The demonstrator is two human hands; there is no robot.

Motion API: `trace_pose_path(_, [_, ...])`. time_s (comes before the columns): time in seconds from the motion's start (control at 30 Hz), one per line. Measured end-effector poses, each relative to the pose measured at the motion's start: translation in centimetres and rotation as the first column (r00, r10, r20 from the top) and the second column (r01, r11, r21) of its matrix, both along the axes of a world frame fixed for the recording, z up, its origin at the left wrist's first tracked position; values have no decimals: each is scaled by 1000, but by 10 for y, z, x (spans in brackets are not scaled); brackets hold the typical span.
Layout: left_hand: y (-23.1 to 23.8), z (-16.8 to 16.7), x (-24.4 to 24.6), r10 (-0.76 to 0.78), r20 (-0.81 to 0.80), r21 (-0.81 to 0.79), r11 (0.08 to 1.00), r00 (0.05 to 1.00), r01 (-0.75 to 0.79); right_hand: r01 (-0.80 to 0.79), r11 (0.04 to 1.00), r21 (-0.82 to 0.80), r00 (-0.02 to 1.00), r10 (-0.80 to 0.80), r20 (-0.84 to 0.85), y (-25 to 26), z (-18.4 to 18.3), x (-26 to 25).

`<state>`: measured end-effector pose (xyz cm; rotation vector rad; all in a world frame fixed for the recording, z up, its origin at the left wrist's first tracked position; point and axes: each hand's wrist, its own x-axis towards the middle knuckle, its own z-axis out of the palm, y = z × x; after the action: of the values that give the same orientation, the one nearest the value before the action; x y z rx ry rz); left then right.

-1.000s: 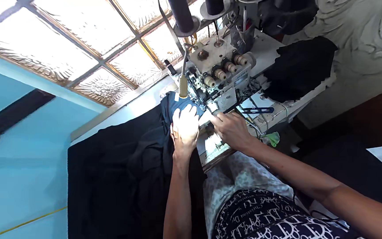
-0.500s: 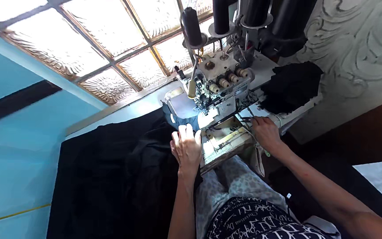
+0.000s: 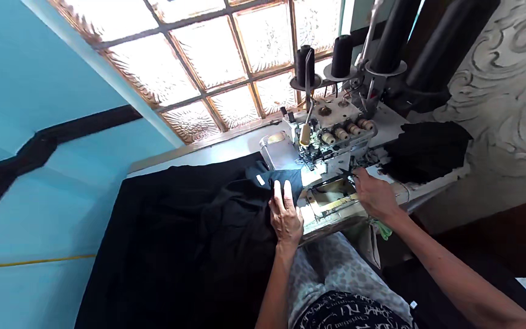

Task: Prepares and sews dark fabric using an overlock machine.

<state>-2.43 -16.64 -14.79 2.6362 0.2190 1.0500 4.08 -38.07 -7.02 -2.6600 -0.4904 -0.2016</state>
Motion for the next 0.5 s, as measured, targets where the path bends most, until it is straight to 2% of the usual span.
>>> trace_pose_path(0.13, [0,0,0,-18,10,-44,999,1000,19,-128,991,41,987,131,-89,36,31,-2])
trace_pose_path(0.37, [0,-2,0,-22,41,-84,996,999,26,-228,970,-79,958,239,160,77,37,13])
trace_pose_path(0.5, [-1,-3,1,-24,47,-100,995,999,28,-227,969,-95,948,243,207,87,34,23])
